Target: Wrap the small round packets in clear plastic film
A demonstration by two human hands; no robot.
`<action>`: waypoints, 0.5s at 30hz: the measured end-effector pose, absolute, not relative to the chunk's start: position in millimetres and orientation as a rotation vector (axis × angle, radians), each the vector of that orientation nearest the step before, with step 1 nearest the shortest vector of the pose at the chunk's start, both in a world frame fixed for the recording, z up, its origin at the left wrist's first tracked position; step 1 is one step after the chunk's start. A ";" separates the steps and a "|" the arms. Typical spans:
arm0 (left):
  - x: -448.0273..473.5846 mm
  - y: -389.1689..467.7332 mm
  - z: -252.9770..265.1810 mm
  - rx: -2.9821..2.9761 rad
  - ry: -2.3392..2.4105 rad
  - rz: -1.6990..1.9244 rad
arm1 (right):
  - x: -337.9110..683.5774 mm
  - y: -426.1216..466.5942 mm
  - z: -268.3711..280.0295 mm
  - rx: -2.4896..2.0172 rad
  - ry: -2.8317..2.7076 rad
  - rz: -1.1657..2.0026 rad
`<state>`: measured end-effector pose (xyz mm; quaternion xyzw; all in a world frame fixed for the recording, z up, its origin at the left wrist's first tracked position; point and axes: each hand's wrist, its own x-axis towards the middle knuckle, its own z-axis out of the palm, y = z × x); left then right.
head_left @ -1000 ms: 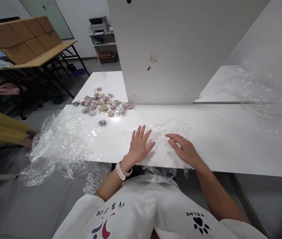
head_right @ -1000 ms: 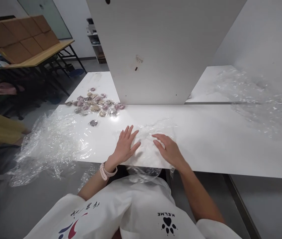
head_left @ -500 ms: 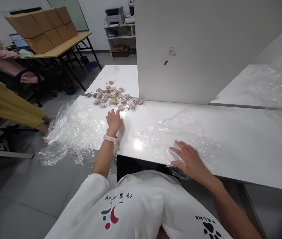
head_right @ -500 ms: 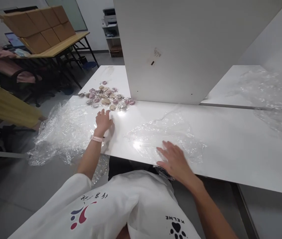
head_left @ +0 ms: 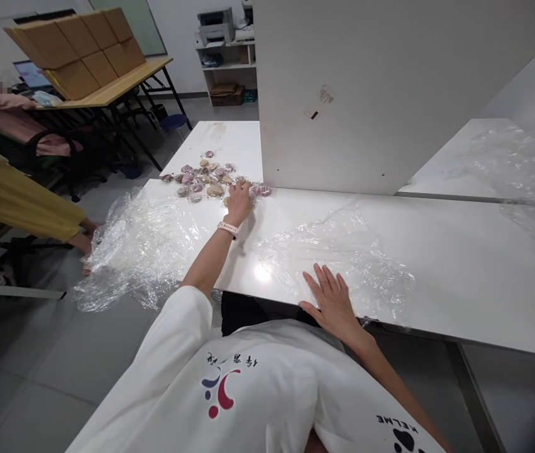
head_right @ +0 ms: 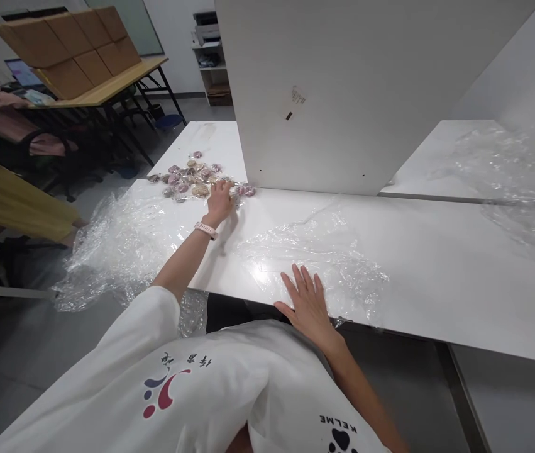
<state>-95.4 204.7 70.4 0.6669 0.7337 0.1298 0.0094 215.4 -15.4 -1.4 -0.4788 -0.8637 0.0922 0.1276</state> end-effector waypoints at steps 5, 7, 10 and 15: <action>-86.5 225.8 69.8 2.205 2.119 -0.065 | 193.4 -22.6 27.0 -1.319 -2.606 0.520; -85.5 227.5 68.3 2.231 2.105 -0.088 | 194.1 -15.1 51.8 -1.149 -2.632 0.775; -85.3 224.9 65.5 2.263 2.121 -0.075 | 198.6 21.6 78.9 -1.125 -2.464 0.905; -80.6 208.2 82.6 2.231 2.222 0.219 | 186.7 117.3 53.6 -1.044 -2.650 0.802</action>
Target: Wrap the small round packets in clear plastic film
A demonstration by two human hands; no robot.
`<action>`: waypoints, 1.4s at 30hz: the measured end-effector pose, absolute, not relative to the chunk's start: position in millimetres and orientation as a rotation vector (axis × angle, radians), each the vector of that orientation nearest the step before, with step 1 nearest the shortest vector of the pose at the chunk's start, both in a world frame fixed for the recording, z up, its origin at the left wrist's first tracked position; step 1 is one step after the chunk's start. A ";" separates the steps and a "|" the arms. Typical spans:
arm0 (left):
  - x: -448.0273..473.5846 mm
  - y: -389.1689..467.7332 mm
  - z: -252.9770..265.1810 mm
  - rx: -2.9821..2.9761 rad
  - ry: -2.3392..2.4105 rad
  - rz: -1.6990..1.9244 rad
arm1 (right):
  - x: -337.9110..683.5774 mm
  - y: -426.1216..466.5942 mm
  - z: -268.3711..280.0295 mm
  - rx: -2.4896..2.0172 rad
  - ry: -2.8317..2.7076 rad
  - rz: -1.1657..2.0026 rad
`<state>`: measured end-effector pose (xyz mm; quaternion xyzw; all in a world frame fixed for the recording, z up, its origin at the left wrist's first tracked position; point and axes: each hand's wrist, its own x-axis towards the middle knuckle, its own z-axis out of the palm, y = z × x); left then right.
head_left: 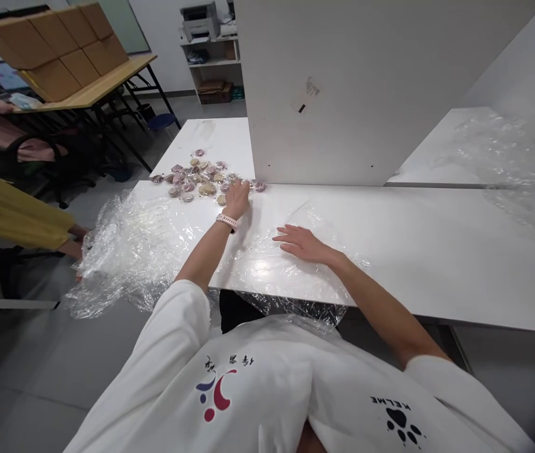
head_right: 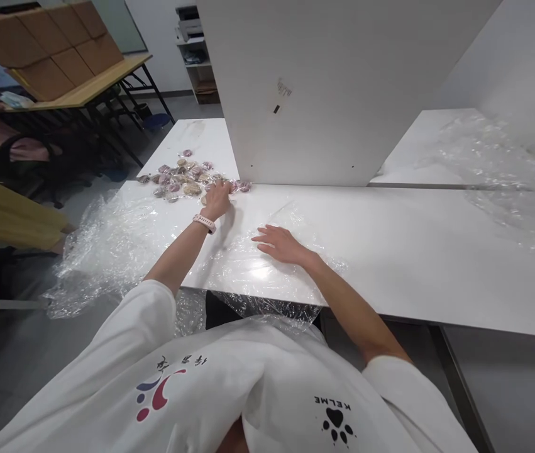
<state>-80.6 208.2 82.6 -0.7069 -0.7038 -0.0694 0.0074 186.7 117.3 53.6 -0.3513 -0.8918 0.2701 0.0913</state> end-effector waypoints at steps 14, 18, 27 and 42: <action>36.6 60.8 26.2 -2.912 -1.313 -0.234 | 257.0 198.6 10.0 -1.825 -2.335 0.421; 24.7 50.2 26.7 -3.020 -1.236 -0.136 | 292.5 205.3 16.5 -1.805 -2.319 0.353; -1.1 46.5 49.5 -3.341 -1.377 -0.553 | 232.3 104.7 58.9 -1.371 -2.240 0.333; -15.6 35.0 24.2 -3.093 -1.464 -0.485 | 202.5 47.0 18.5 -1.206 -1.879 1.002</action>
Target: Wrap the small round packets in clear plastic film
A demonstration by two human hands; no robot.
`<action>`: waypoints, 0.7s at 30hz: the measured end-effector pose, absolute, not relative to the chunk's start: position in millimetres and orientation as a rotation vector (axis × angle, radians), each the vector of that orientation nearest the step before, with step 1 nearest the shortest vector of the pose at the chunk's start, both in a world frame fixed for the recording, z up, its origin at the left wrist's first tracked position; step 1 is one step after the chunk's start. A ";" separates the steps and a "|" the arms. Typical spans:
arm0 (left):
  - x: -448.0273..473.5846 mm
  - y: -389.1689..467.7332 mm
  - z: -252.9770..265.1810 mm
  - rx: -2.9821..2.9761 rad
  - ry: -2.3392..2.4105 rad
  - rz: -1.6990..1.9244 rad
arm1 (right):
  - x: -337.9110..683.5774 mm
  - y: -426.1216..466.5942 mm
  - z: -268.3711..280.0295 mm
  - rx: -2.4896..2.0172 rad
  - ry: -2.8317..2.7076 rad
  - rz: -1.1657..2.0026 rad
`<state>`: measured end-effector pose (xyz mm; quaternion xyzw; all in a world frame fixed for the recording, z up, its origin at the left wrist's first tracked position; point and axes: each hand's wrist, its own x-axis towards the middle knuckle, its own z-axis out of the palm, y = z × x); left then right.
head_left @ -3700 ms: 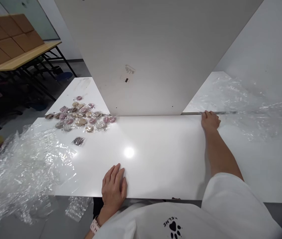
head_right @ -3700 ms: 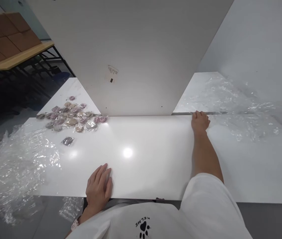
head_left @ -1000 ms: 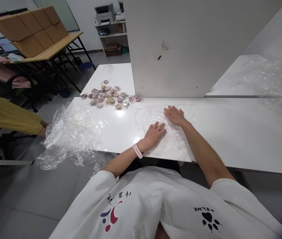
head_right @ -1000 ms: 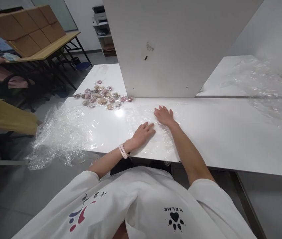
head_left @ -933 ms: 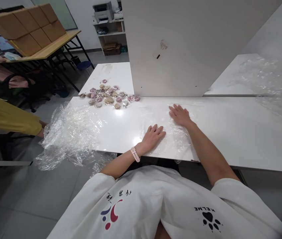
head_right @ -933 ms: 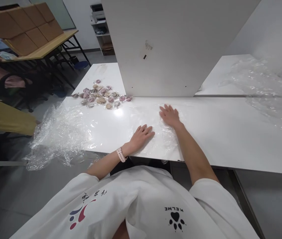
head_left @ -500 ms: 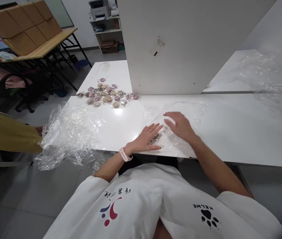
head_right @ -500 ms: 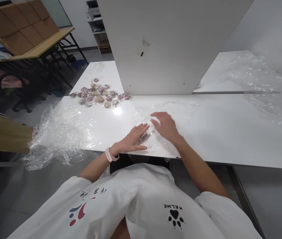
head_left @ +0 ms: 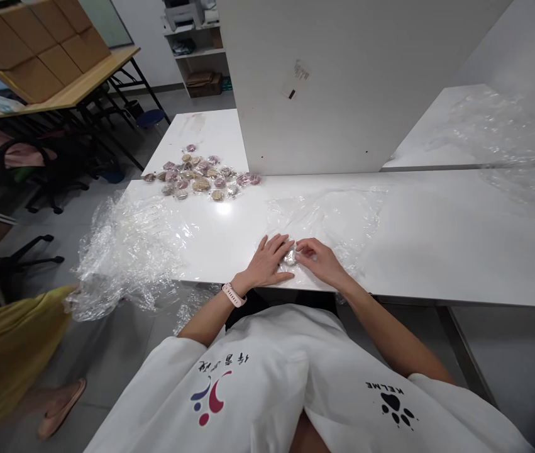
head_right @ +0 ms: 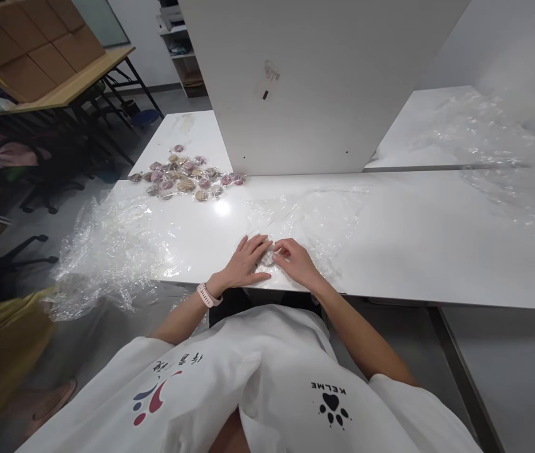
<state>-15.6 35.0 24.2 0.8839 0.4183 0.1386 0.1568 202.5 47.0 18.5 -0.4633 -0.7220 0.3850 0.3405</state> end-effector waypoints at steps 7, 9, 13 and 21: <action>-18.5 35.9 18.5 2.703 1.118 0.220 | 242.1 54.0 24.8 -1.445 -1.797 1.106; -18.9 32.8 23.1 2.710 1.095 0.229 | 256.8 51.1 32.3 -1.566 -1.847 0.941; -30.7 13.6 38.1 2.661 1.047 0.262 | 253.3 22.7 49.8 -1.462 -2.064 0.488; -88.0 -22.1 31.4 2.406 1.303 0.452 | 249.4 -31.2 22.1 -1.212 -2.329 0.403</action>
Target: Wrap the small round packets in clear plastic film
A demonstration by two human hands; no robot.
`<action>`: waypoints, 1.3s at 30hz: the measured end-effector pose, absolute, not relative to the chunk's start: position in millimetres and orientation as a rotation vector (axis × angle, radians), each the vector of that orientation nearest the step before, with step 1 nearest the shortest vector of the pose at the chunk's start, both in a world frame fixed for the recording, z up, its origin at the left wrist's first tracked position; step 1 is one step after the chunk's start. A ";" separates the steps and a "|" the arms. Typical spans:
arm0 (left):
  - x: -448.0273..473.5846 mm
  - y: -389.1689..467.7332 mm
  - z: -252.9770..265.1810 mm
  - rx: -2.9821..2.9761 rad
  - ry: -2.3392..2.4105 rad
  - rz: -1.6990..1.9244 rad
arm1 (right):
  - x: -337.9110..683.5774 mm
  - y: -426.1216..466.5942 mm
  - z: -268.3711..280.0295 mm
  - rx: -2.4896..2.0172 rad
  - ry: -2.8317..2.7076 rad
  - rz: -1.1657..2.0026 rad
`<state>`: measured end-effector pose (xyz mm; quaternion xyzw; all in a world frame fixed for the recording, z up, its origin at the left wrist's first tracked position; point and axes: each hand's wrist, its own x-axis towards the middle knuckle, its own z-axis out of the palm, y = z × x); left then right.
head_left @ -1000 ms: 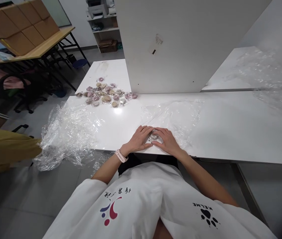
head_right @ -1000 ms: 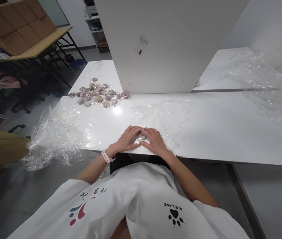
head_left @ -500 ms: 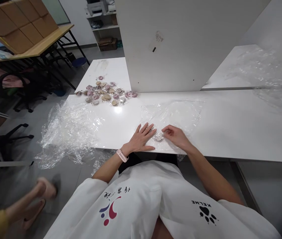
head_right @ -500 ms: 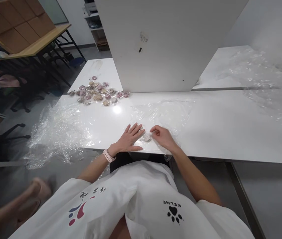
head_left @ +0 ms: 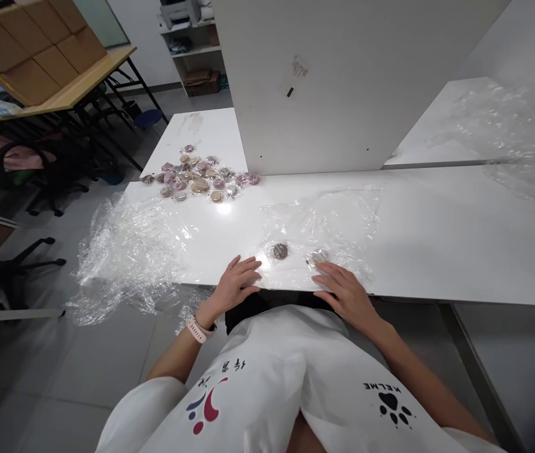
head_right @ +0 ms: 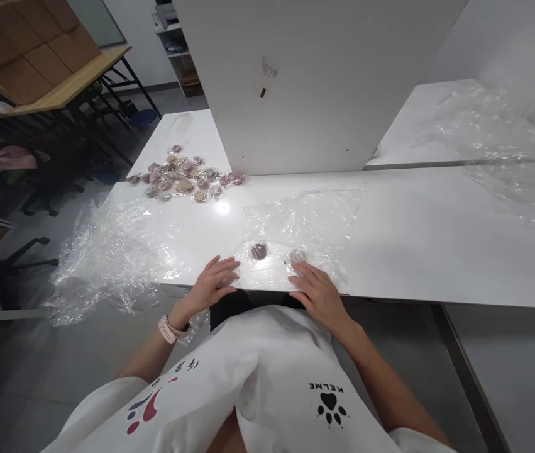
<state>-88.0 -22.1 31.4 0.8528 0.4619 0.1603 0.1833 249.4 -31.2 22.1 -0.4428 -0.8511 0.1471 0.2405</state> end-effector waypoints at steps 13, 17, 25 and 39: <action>-47.4 -29.7 49.6 2.285 1.570 0.540 | 266.9 -24.9 28.6 -1.375 -2.228 0.412; -16.1 -7.1 49.9 2.256 1.805 0.532 | 253.6 -11.4 22.6 -1.452 -2.206 0.344; -22.3 8.4 45.5 2.421 1.369 0.465 | 261.4 -18.0 10.0 -1.361 -2.184 0.337; -54.1 4.4 49.4 2.088 1.488 0.794 | 290.8 4.5 56.3 -1.296 -2.221 0.598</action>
